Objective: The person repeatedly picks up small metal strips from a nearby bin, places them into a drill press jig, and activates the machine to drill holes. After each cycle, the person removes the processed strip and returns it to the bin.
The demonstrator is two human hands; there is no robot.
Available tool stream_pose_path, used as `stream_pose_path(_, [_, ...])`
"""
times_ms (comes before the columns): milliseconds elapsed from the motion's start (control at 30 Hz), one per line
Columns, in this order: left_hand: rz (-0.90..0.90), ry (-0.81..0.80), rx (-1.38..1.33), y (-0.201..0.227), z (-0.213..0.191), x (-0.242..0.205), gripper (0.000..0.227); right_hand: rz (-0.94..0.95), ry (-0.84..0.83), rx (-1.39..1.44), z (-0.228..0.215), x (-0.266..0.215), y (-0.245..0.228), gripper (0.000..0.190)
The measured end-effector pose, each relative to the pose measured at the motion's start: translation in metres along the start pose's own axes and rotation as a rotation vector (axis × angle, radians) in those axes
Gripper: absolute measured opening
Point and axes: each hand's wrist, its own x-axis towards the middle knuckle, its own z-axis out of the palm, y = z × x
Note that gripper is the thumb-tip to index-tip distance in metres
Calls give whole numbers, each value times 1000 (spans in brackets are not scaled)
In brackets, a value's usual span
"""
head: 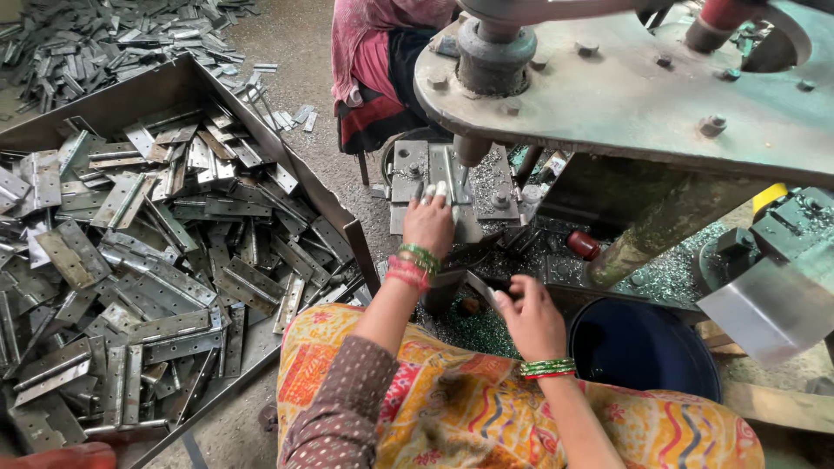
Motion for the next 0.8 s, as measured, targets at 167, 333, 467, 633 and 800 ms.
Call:
stream_pose_path(167, [40,211,63,42,-14,-94,26,-248,357,160,-9,-5,-7,41])
stream_pose_path(333, [240,470,-18,33,-38,-114,25,-297,472,219,-5,-8,0,46])
stream_pose_path(467, [157,414,-397,40,-59,-111,15,-298,517,235,-4,-6,1,49])
stream_pose_path(633, [-230,217,-566,5,-44,-63,19,-282,507,208,0,-6,7,49])
stream_pose_path(800, [-235,397,-274,-10,-52,-48,24,-292,490,214,-1,0,8,49])
